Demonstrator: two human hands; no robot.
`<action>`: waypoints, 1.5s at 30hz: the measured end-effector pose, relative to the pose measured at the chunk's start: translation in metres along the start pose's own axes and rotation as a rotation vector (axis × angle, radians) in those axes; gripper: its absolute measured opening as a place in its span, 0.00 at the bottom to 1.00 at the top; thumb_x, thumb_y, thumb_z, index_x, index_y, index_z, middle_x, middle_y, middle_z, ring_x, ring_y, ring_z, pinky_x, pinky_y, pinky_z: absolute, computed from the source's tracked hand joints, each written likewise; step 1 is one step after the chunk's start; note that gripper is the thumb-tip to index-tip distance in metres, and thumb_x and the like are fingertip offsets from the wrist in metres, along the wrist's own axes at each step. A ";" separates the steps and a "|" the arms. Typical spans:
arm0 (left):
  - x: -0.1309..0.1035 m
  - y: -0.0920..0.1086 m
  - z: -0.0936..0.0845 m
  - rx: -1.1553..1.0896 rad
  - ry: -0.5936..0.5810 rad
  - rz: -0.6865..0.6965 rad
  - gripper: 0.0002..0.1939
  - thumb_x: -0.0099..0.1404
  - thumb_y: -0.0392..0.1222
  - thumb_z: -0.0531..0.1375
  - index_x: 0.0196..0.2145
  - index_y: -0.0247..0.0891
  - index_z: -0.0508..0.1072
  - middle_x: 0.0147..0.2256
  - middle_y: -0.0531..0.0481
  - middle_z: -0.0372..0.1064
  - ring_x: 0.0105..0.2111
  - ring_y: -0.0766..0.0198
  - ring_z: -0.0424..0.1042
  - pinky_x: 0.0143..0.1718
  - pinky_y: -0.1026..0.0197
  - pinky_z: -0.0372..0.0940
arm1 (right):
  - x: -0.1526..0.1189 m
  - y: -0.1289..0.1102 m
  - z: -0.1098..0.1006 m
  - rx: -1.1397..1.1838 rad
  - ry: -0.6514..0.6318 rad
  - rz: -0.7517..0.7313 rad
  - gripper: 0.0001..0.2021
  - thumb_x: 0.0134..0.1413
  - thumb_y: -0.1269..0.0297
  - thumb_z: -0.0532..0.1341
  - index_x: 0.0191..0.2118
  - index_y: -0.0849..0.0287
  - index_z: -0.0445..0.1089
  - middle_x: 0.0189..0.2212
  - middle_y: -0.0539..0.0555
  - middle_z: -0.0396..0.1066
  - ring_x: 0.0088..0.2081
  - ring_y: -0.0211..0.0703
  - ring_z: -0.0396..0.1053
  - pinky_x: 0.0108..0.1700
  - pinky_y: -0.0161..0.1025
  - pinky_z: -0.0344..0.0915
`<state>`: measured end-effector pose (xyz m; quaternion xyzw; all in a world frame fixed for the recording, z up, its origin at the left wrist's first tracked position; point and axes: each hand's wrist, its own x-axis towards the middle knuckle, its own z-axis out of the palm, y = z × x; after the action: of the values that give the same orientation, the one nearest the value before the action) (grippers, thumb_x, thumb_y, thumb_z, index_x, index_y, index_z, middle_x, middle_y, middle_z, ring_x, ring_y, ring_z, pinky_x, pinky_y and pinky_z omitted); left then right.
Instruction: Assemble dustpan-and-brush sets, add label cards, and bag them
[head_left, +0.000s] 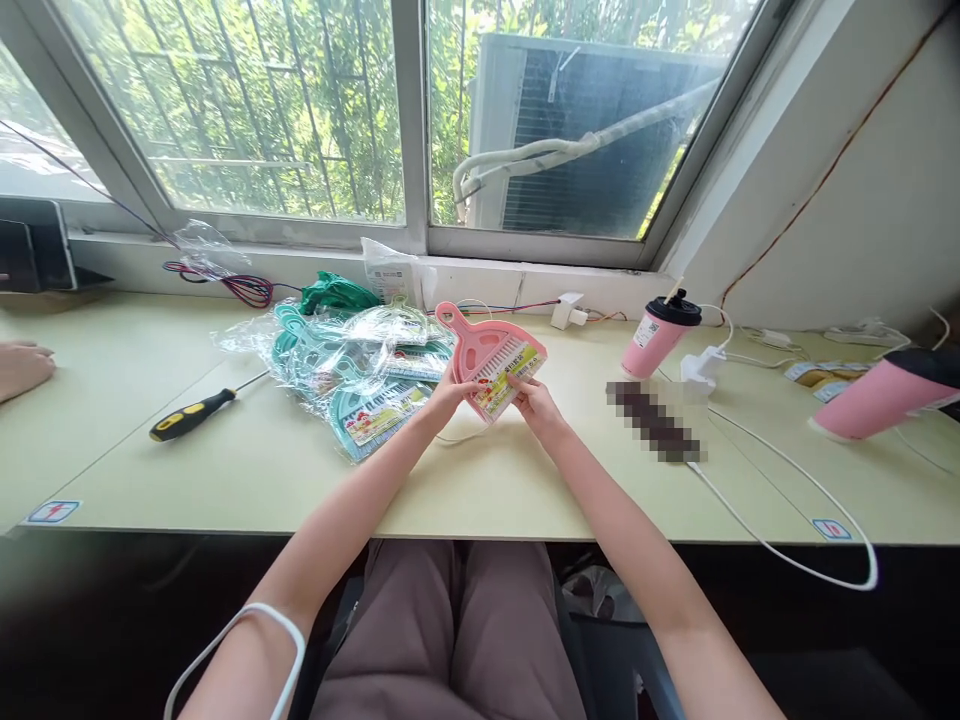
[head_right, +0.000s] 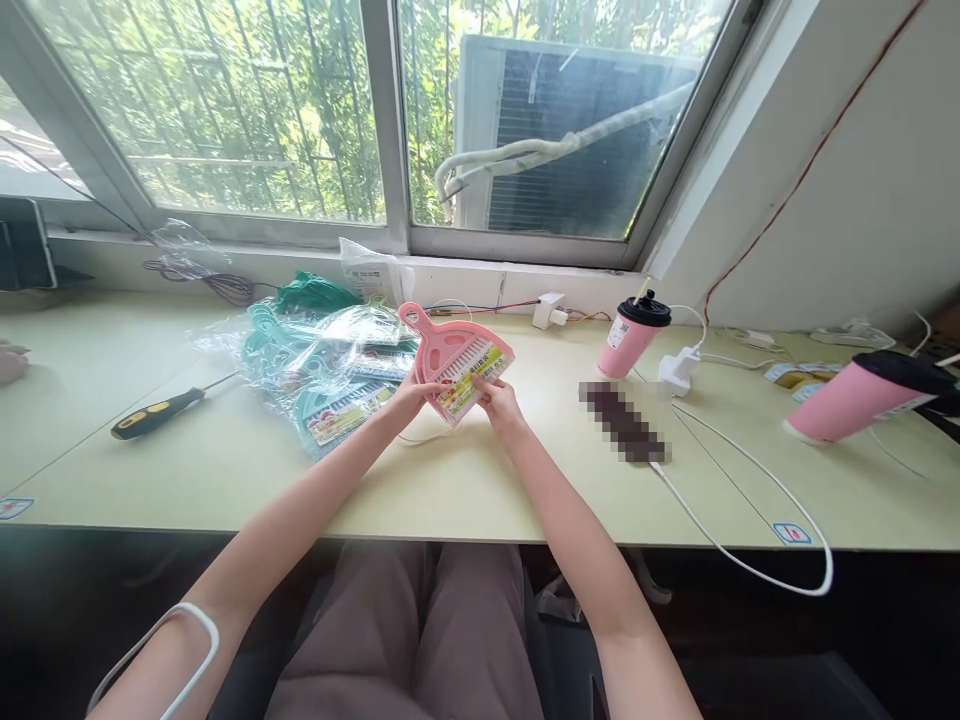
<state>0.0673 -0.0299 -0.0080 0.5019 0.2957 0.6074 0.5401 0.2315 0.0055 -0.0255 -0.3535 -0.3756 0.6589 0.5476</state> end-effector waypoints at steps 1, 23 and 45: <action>0.001 0.004 -0.003 0.049 -0.001 0.022 0.36 0.50 0.39 0.69 0.57 0.43 0.65 0.50 0.42 0.72 0.54 0.45 0.68 0.55 0.44 0.63 | 0.000 -0.001 -0.001 0.003 0.003 -0.013 0.11 0.40 0.70 0.72 0.33 0.59 0.75 0.37 0.55 0.79 0.43 0.49 0.77 0.49 0.44 0.74; 0.005 0.031 -0.077 1.584 -0.129 0.511 0.20 0.54 0.21 0.51 0.34 0.37 0.78 0.54 0.40 0.69 0.59 0.50 0.63 0.65 0.42 0.53 | 0.012 0.000 -0.022 0.141 0.136 -0.102 0.11 0.40 0.70 0.71 0.34 0.58 0.75 0.39 0.55 0.79 0.44 0.45 0.77 0.45 0.36 0.77; 0.009 0.025 -0.111 1.614 0.610 0.279 0.16 0.63 0.29 0.50 0.40 0.36 0.76 0.58 0.38 0.63 0.58 0.46 0.60 0.55 0.47 0.64 | -0.002 0.019 0.000 -0.181 -0.047 0.208 0.08 0.43 0.75 0.70 0.33 0.65 0.75 0.34 0.59 0.80 0.32 0.44 0.78 0.33 0.36 0.76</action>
<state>-0.0436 -0.0067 -0.0187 0.5784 0.7029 0.3809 -0.1625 0.2229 0.0013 -0.0424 -0.4229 -0.4077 0.6835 0.4333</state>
